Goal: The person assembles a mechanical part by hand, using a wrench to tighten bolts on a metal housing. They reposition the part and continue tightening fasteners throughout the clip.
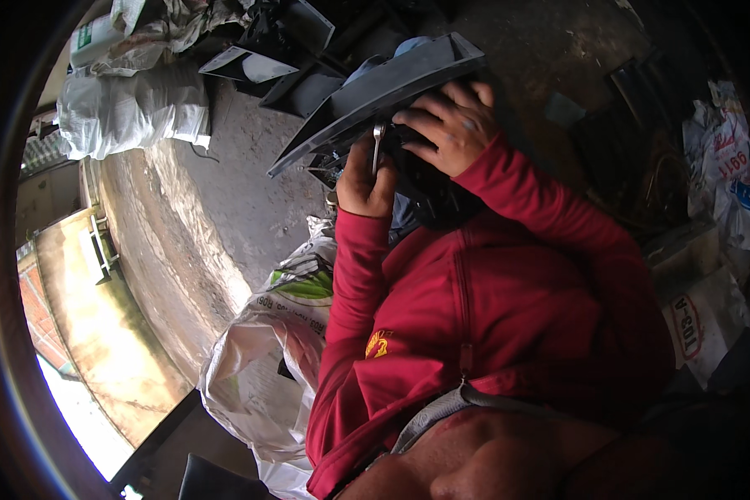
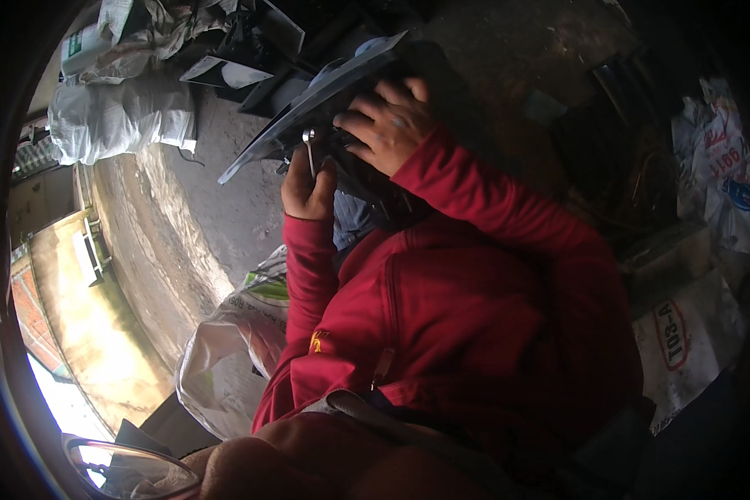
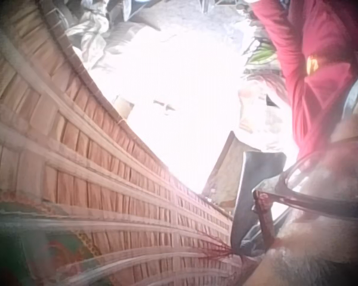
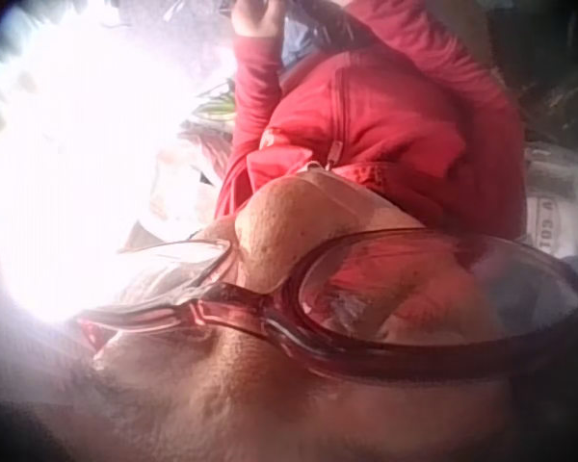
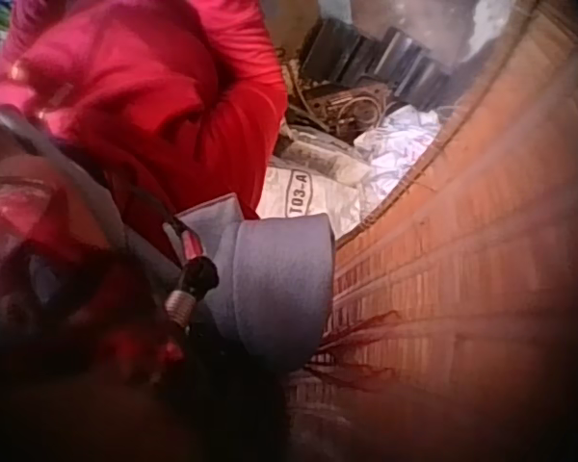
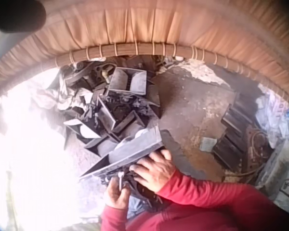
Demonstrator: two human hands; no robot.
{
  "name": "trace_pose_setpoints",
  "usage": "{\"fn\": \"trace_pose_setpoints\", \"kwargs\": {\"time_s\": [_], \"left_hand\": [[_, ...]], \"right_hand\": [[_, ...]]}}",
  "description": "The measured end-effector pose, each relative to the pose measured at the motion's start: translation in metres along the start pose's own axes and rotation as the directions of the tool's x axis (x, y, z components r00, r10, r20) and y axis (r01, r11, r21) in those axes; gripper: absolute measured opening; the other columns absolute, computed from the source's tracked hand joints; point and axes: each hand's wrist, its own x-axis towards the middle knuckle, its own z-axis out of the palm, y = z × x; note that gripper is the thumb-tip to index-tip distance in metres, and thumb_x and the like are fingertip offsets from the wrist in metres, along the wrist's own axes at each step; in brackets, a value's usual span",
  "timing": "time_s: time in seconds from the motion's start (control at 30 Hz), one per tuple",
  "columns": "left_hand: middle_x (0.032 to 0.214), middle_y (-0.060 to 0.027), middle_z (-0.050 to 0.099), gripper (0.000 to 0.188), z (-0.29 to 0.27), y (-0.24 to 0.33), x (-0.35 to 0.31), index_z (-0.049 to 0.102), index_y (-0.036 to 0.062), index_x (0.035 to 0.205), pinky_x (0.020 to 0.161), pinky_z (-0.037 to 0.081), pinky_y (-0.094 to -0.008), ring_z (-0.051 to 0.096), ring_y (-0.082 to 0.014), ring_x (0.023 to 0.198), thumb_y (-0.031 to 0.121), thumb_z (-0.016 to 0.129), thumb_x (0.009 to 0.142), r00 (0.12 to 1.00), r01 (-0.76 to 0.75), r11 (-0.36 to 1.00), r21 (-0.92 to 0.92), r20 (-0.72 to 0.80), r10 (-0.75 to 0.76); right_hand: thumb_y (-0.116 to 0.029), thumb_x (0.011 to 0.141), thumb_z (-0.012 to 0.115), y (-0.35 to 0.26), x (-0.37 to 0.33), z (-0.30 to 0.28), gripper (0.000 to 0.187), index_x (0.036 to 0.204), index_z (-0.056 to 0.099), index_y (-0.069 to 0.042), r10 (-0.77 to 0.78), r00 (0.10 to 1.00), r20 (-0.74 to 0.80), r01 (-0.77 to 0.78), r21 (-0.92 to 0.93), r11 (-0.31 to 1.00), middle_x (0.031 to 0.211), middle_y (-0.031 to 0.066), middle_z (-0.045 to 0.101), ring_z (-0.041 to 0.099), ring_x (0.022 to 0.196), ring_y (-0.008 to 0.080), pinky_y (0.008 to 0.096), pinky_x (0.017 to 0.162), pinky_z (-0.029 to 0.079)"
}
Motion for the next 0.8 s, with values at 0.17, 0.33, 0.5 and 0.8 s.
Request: {"fn": "trace_pose_setpoints", "kwargs": {"time_s": [0.17,0.33,0.5,0.8], "left_hand": [[0.107,-0.0146,0.068,0.046,-0.0002,-0.0047,0.0015,0.053,0.0081,0.131,0.075,0.054,-0.0327,0.069,-0.0248,0.087,0.008,0.055,0.085,0.997,-0.075,0.957,0.280,-0.005,0.080],[0.101,-0.0173,0.070,0.049,0.0018,-0.0021,0.0050,0.054,0.0119,0.131,0.070,0.055,-0.0384,0.071,-0.0324,0.083,0.012,0.057,0.082,0.973,-0.200,0.908,0.369,-0.033,0.227],[0.089,-0.0167,0.069,0.050,0.0020,0.0009,-0.0004,0.053,0.0116,0.132,0.062,0.054,-0.0393,0.070,-0.0321,0.071,0.013,0.058,0.082,0.990,-0.114,0.885,0.452,-0.021,0.138],[0.074,-0.0137,0.068,0.057,0.0011,-0.0057,-0.0001,0.051,0.0170,0.136,0.052,0.051,-0.0428,0.065,-0.0337,0.056,0.015,0.062,0.080,0.972,-0.174,0.782,0.599,-0.023,0.234]], "right_hand": [[-0.034,0.070,0.078,-0.0012,0.0009,-0.0017,0.041,0.109,0.068,-0.029,0.002,1.000,0.009,-0.002,0.002,1.000,0.111,-0.0095,0.062,0.050,0.116,0.0195,0.0449,0.093,0.030],[-0.035,0.071,0.077,-0.0015,0.0012,0.0006,0.038,0.108,0.069,-0.030,0.011,1.000,-0.004,-0.011,-0.011,1.000,0.109,-0.0097,0.063,0.050,0.115,0.0193,0.0444,0.092,0.030],[-0.034,0.070,0.077,-0.0012,0.0005,0.0012,0.038,0.107,0.069,-0.029,0.006,1.000,-0.016,-0.006,-0.004,1.000,0.109,-0.0097,0.063,0.050,0.116,0.0197,0.0448,0.092,0.030],[-0.036,0.071,0.076,-0.0029,0.0015,-0.0013,0.037,0.106,0.069,-0.026,-0.007,0.999,-0.039,0.006,-0.002,1.000,0.105,-0.0071,0.062,0.052,0.110,0.0206,0.0456,0.092,0.032]]}}
